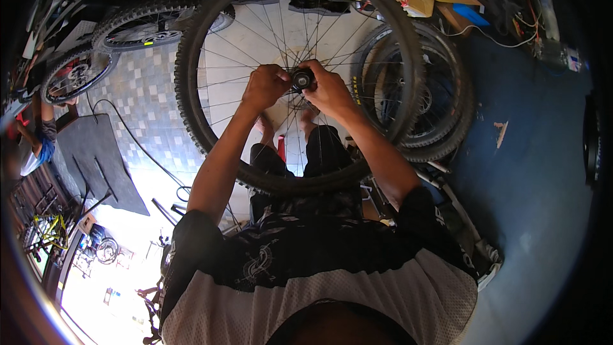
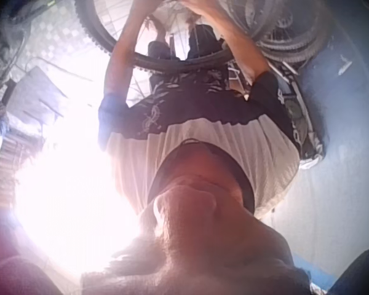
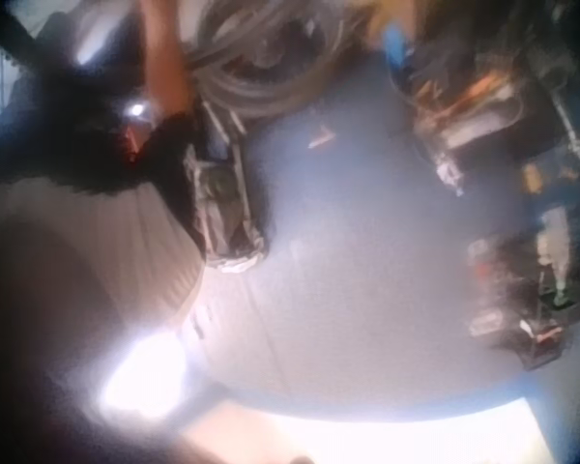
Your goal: The person assembles a bicycle wheel hub by inserting small parts into the hub and then attaching the hub to the wheel. They use a tool to tighten the hub onto the wheel and then place the wheel on the floor.
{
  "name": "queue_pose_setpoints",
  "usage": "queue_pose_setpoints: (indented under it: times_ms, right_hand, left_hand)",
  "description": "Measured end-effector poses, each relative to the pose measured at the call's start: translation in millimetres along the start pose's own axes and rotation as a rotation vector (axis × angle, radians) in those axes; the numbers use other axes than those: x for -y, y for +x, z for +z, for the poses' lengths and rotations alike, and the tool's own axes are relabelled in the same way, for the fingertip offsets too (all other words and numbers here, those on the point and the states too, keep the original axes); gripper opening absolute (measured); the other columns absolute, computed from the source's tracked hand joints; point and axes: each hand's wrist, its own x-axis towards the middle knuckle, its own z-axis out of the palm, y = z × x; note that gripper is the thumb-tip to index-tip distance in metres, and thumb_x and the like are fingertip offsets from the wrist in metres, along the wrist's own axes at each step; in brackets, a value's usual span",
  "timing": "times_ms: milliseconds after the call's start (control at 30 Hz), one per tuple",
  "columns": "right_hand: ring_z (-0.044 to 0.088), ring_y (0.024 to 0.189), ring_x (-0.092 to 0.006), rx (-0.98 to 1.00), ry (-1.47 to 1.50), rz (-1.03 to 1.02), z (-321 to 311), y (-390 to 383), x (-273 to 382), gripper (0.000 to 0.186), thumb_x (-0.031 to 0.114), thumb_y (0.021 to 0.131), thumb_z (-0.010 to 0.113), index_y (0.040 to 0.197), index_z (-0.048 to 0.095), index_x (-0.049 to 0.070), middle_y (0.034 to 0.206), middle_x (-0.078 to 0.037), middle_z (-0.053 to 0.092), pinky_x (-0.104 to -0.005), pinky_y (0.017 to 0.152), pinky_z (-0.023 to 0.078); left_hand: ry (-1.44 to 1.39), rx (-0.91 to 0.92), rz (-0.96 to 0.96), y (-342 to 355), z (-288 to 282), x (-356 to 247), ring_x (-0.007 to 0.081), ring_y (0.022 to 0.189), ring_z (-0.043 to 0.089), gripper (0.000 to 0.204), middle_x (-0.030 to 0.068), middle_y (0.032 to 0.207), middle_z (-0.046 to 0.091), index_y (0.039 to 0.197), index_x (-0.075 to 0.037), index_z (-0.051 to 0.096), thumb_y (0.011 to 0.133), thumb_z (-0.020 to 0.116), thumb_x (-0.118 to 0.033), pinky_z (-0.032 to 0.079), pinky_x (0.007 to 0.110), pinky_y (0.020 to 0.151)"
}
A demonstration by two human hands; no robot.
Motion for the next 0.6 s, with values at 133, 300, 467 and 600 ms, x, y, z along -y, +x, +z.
queue_pose_setpoints:
  times_ms: [133,300,467,600]
  right_hand:
    - [0.072,0.101,-0.0423,-0.027,0.003,-0.019,3.4,0.2,-2.4,0.054,0.006,0.086,0.076,0.134,0.052,0.009,0.103,-0.022,0.074,-0.0496,0.085,0.058]
    - [0.076,0.092,-0.0325,-0.056,-0.083,0.033,8.6,1.5,-9.9,0.062,0.006,0.085,0.078,0.139,0.050,0.015,0.093,-0.013,0.076,-0.0424,0.080,0.057]
    - [0.076,0.089,-0.0314,-0.049,-0.072,0.057,8.4,0.7,-8.8,0.066,0.006,0.086,0.078,0.143,0.047,0.016,0.090,-0.012,0.075,-0.0431,0.077,0.057]
    - [0.076,0.088,-0.0308,-0.065,-0.094,0.047,8.7,-1.1,-8.1,0.065,0.007,0.086,0.078,0.143,0.047,0.015,0.089,-0.011,0.075,-0.0434,0.077,0.057]
  left_hand:
    - [0.030,-0.029,-0.076,2.0,4.1,-1.9,0.0275,0.084,0.078,0.022,0.0163,0.087,0.078,0.094,-0.004,0.079,0.078,0.082,-0.018,0.060,0.036,0.079]
    - [0.024,-0.015,-0.130,8.2,6.2,-6.5,0.0291,0.087,0.078,0.023,0.0162,0.090,0.079,0.089,-0.004,0.079,0.072,0.085,-0.017,0.060,0.038,0.081]
    - [0.130,0.074,-0.146,18.0,2.8,-13.8,0.0277,0.086,0.076,0.024,0.0140,0.089,0.078,0.085,-0.004,0.079,0.066,0.088,-0.015,0.059,0.037,0.081]
    - [0.174,0.107,-0.221,23.6,3.3,-17.2,0.0268,0.084,0.076,0.023,0.0129,0.087,0.077,0.084,-0.005,0.078,0.066,0.088,-0.014,0.059,0.036,0.082]
